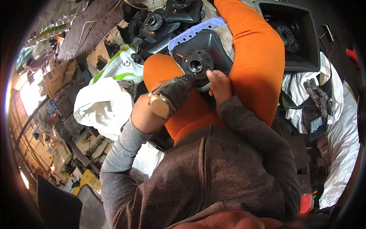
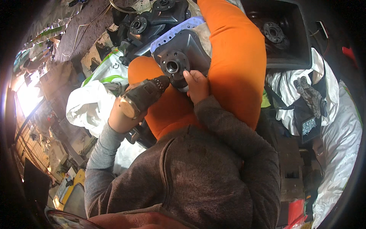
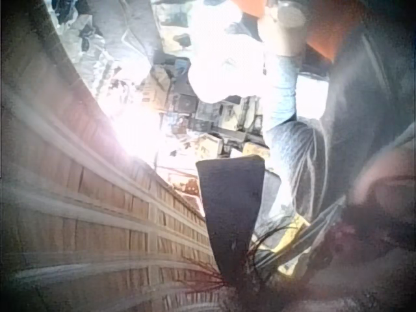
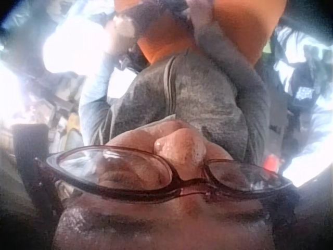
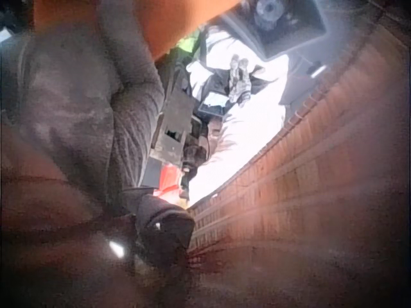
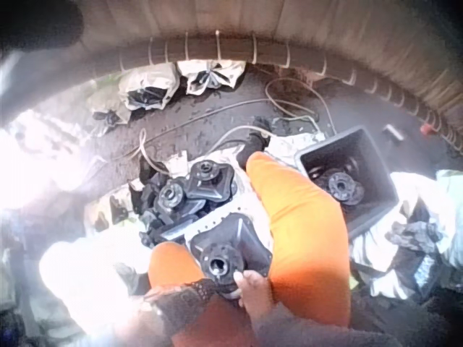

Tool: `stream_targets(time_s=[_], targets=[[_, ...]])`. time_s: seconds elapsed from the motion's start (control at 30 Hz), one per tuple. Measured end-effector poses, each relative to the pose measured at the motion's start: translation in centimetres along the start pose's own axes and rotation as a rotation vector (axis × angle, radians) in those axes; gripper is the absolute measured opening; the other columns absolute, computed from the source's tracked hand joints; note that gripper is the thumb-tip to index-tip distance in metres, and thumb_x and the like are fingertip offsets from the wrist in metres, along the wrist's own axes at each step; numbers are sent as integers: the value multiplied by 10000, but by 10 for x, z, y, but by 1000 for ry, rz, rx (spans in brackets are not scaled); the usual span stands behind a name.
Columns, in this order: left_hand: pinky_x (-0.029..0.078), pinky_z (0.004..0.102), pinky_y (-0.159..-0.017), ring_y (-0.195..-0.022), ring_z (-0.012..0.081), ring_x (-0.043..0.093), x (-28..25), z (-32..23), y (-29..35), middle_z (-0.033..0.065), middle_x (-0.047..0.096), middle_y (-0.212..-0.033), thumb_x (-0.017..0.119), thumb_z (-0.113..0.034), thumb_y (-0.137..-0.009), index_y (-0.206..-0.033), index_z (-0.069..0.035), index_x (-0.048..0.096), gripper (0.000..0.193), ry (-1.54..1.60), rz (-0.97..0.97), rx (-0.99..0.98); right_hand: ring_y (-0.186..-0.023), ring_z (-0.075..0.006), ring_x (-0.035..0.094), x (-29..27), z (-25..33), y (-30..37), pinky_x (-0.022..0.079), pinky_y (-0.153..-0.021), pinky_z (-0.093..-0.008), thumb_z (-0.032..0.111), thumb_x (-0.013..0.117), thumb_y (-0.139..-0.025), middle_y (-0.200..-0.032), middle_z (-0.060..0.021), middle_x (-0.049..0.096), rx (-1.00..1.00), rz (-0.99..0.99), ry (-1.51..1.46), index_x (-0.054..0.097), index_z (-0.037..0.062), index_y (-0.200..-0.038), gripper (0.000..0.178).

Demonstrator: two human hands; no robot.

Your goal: The person sits on the floor and uses a cordless drill to fasten screws into a metal housing component resting on their lap. They repeatedly pick up screws, align them, and drive them in, then place the assembled part into a nearby bin.

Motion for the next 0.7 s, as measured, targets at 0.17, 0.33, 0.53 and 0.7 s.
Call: stream_targets(time_s=[0.17, 0.33, 0.53, 0.7], targets=[[520, 352, -778, -839, 242, 650, -1, -24, 25, 139, 665, -971, 706, -44, -719, -1162, -18, 576, 462, -205, -146, 299, -519, -51, 457, -3, -6, -4, 368, -443, -225, 289, 604, -926, -718, 10, 566, -28, -31, 36, 609, 15, -1008, 285], [491, 355, -859, -987, 272, 622, -5, -29, 65, 140, 631, -1098, 711, -30, -717, -1182, -8, 563, 489, -25, -197, 284, -743, -126, 593, -5, -3, 19, 553, -776, -343, 300, 466, -996, -775, 7, 556, 138, 136, -353, 532, -9, -1193, 372], [476, 356, -938, -1085, 284, 607, 20, -33, 94, 137, 606, -1194, 746, -89, -702, -1189, -40, 577, 517, 16, -164, 363, -1108, -261, 601, 2, 10, 48, 504, -961, -417, 241, 358, -1018, -1085, -117, 643, 155, 441, -580, 461, -26, -1303, 404], [472, 354, -948, -1094, 282, 608, 27, -37, 100, 145, 602, -1207, 743, -113, -739, -1219, -36, 556, 521, 1, -171, 363, -1167, -280, 567, 6, 17, 60, 501, -968, -413, 228, 346, -1016, -1167, -152, 614, 79, 403, -479, 452, -28, -1308, 403]])
Point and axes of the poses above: each hand's wrist, its own y-axis away from the middle knuckle, its own x-axis out of the palm, z = x × y, the point moved 9 cm from there along -y, towards the middle knuckle
